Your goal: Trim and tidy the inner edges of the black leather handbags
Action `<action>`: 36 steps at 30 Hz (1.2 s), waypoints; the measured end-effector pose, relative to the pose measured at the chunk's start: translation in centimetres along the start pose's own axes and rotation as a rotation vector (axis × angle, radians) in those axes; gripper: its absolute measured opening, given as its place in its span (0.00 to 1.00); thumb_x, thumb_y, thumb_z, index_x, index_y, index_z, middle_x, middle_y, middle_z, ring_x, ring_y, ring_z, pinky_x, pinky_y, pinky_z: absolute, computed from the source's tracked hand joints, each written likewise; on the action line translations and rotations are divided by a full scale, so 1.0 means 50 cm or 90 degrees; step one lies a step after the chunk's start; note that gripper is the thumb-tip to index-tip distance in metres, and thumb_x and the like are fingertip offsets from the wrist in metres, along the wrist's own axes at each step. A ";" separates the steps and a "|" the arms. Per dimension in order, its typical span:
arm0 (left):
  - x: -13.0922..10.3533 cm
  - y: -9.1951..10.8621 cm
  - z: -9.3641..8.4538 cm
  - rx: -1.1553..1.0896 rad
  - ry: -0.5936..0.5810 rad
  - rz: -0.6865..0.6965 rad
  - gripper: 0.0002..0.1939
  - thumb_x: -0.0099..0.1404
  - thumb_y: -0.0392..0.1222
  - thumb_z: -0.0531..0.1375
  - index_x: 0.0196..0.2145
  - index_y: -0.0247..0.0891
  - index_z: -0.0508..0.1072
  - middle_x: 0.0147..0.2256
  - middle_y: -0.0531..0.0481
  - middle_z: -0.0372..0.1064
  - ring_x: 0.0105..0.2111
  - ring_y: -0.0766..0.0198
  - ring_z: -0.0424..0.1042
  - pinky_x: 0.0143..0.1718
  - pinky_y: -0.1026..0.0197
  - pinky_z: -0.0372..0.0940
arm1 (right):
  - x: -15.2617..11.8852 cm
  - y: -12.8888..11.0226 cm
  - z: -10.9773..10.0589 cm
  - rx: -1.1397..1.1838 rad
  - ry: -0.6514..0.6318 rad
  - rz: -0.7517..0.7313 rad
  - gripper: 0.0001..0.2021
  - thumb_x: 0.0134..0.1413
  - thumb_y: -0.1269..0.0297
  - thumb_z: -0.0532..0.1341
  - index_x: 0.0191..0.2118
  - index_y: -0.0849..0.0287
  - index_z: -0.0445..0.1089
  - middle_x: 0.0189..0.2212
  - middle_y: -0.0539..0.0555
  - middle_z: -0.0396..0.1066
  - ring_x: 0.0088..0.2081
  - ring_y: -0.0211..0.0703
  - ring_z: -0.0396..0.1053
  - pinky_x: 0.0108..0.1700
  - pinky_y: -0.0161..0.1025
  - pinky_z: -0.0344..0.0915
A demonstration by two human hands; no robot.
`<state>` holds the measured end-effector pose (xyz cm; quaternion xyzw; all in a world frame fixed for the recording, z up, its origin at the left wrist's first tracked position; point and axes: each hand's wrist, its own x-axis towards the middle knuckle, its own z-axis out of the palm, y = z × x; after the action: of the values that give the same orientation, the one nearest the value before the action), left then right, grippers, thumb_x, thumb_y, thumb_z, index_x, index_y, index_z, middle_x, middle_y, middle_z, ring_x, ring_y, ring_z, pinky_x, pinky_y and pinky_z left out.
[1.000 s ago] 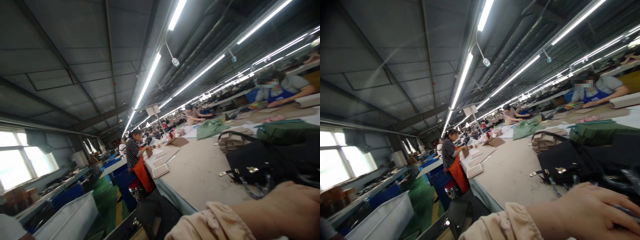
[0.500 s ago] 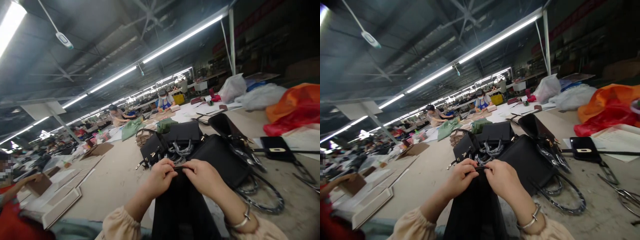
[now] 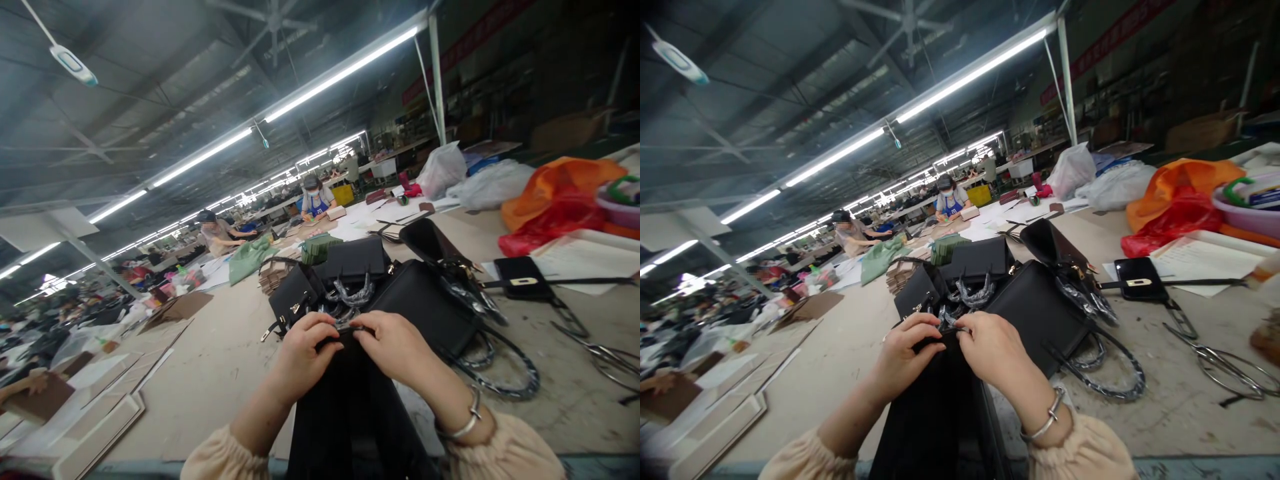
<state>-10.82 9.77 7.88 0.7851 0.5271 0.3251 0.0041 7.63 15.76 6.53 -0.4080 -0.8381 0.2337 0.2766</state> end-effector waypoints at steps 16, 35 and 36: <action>0.007 -0.005 0.008 0.025 0.020 0.017 0.04 0.57 0.33 0.62 0.31 0.39 0.75 0.39 0.47 0.70 0.41 0.61 0.70 0.45 0.58 0.66 | -0.003 -0.005 -0.010 -0.040 -0.010 -0.017 0.14 0.55 0.65 0.52 0.40 0.48 0.74 0.34 0.48 0.73 0.37 0.39 0.68 0.37 0.34 0.56; 0.011 0.010 0.007 -0.010 0.002 -0.033 0.04 0.56 0.32 0.62 0.28 0.39 0.76 0.37 0.47 0.70 0.38 0.63 0.71 0.42 0.60 0.68 | -0.005 -0.006 -0.013 -0.029 -0.014 -0.009 0.13 0.56 0.65 0.52 0.40 0.48 0.74 0.35 0.48 0.72 0.38 0.39 0.68 0.37 0.35 0.57; 0.010 0.009 0.007 -0.010 0.000 -0.030 0.04 0.56 0.32 0.62 0.29 0.39 0.76 0.37 0.47 0.70 0.38 0.63 0.71 0.42 0.60 0.68 | -0.005 -0.006 -0.013 -0.032 -0.019 -0.008 0.13 0.57 0.65 0.52 0.40 0.49 0.74 0.35 0.48 0.72 0.38 0.39 0.68 0.37 0.35 0.57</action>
<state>-10.15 10.11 8.00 0.7725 0.5427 0.3292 0.0181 8.01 15.50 7.11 -0.4058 -0.8502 0.2170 0.2555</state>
